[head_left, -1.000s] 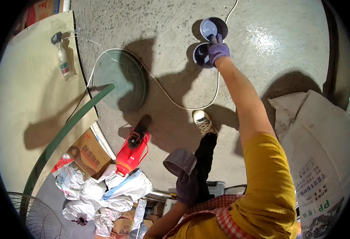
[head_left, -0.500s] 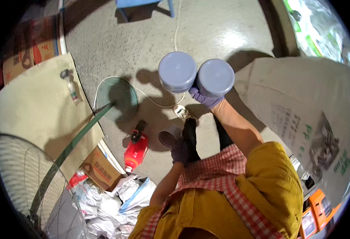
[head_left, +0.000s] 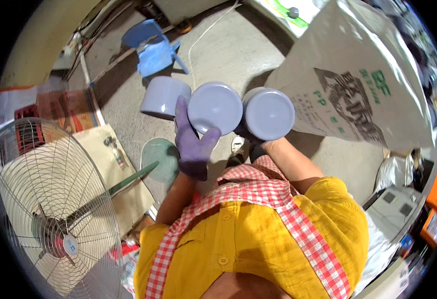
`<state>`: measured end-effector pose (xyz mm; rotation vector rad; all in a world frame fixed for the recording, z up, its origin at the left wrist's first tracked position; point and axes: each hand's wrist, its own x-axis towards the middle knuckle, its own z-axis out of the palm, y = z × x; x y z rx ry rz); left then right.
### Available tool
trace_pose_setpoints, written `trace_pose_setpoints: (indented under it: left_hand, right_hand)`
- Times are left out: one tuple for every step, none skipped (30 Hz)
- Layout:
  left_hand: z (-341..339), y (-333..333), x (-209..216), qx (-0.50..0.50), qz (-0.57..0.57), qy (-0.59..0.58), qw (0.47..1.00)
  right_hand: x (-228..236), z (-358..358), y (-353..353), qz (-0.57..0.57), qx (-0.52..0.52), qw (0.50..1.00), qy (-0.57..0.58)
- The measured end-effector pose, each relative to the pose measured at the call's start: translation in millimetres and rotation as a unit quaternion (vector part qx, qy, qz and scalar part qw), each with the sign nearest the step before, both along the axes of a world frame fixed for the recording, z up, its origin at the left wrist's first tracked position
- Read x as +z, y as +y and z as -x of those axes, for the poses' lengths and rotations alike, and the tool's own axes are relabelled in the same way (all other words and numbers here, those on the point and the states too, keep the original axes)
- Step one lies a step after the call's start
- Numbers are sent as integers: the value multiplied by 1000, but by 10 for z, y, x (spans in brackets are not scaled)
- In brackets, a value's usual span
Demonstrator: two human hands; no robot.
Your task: The person picks up grey plastic cups from a large white sack, inspects them by turning them over, and places them into a second sack. The person moves through a warehouse environment filled with sacks and boxes while handling the cups.
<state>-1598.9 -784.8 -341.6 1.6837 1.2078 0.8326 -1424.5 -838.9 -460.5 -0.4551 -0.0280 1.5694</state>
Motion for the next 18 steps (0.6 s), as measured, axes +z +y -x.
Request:
trace_pose_setpoints:
  left_hand:
    - [-139, -101, 69, 47, 46, -44, 997]
    - [-209, -170, 158, 20, 28, -65, 997]
    - [-273, -231, 237, -10, 8, -84, 996]
    - [-341, -286, 306, -38, -10, -103, 994]
    - [-418, -306, 341, -69, -58, -65, 994]
    - [-505, -362, 391, -89, -81, -61, 991]
    - [-603, -421, 452, -107, -103, -58, 987]
    - [-687, -496, 495, -123, -123, -53, 983]
    - [-780, -554, 517, -135, -143, -50, 979]
    - [-881, -603, 537, -145, -163, -48, 975]
    - [-991, -672, 563, -156, -182, -45, 970]
    - [-1093, -753, 610, -161, -182, -42, 969]
    - [-1195, -834, 671, -165, -182, -38, 969]
    - [-1293, -922, 681, -168, -178, -34, 969]
    - [-1409, -1013, 675, -169, -155, -72, 971]
    - [-1526, -1107, 686, -173, -152, -75, 970]
    - [-1645, -1192, 729, -176, -151, -75, 970]
    - [-1766, -1274, 757, -178, -149, -75, 970]
  right_hand:
    - [55, -78, -200, -8, -5, 998, 63]
    - [199, -134, -347, -20, -10, 992, 127]
    - [178, -174, -440, -14, -68, 992, 104]
    - [87, -200, -516, -7, -125, 989, 82]
    - [69, -277, -597, -30, -146, 986, 77]
    - [67, -342, -697, -53, -163, 982, 74]
    - [99, -435, -803, -107, -138, 981, 85]
    - [166, -492, -898, -156, -108, 973, 130]
    - [294, -547, -1000, -203, -74, 961, 173]
    - [455, -587, -1055, -250, -34, 936, 246]
    - [582, -644, -1132, -294, 8, 902, 316]
    - [561, -715, -1234, -272, -46, 950, 146]
    - [498, -789, -1337, -237, -101, 966, -27]
    - [587, -872, -1439, -274, -52, 935, 220]
    - [676, -958, -1545, -269, 5, 850, 453]
    - [747, -1066, -1661, -250, -12, 897, 364]
    - [824, -1159, -1768, -225, -23, 935, 273]
    - [872, -1253, -1859, -189, -61, 975, 95]
